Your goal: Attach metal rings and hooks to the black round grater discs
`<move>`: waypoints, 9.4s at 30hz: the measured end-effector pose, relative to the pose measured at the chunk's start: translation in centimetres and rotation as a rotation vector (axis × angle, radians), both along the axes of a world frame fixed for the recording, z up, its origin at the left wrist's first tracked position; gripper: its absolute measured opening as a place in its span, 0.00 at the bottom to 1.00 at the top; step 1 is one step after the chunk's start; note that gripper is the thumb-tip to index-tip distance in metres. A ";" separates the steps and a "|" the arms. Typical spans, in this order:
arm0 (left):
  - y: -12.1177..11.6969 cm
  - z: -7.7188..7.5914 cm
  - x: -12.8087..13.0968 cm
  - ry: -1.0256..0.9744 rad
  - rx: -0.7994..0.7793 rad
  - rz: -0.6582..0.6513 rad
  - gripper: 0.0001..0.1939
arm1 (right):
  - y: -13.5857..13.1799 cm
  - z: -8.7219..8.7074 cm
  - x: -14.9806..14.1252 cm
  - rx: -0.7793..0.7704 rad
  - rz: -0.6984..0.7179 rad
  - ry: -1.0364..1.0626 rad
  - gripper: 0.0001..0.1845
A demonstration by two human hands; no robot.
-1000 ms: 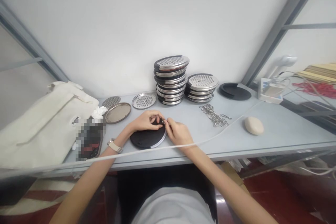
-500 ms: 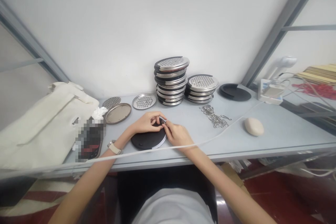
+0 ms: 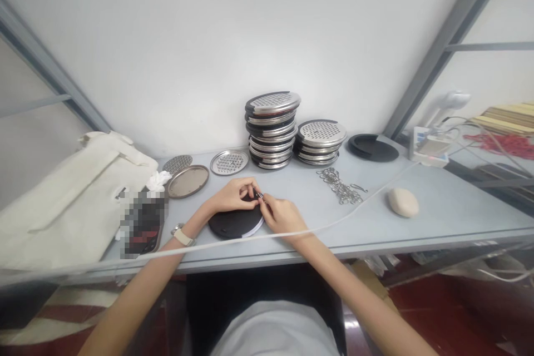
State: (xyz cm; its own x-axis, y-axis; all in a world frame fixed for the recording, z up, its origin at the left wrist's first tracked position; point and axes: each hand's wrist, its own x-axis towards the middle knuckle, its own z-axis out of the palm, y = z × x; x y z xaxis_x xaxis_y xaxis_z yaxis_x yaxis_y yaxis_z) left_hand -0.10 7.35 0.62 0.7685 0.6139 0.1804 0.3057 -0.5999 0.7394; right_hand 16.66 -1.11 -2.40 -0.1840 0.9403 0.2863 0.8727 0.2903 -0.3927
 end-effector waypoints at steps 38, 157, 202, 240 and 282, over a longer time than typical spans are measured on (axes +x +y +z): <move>0.1 -0.6 0.3 -0.042 -0.013 -0.016 0.10 | 0.1 0.0 0.0 -0.001 -0.053 0.012 0.14; 0.2 -0.5 0.2 -0.015 0.013 -0.050 0.09 | 0.0 0.0 0.2 0.002 -0.057 0.001 0.14; 0.2 -0.5 0.2 -0.027 0.001 -0.037 0.09 | 0.0 -0.1 0.2 0.005 -0.007 0.031 0.15; 0.2 -0.5 0.3 -0.003 -0.012 -0.018 0.11 | 0.1 -0.1 0.3 0.016 -0.032 0.046 0.15; 0.2 -0.4 0.3 -0.016 -0.007 -0.065 0.09 | 0.2 -0.3 0.3 0.029 -0.035 0.067 0.15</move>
State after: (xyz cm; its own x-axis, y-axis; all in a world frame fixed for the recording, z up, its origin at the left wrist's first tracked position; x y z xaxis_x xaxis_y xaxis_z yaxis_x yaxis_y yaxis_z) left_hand 0.16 7.55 0.21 0.8037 0.5644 0.1886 0.2545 -0.6125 0.7484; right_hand 16.99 -0.91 -2.71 -0.1304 0.9371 0.3237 0.8544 0.2719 -0.4428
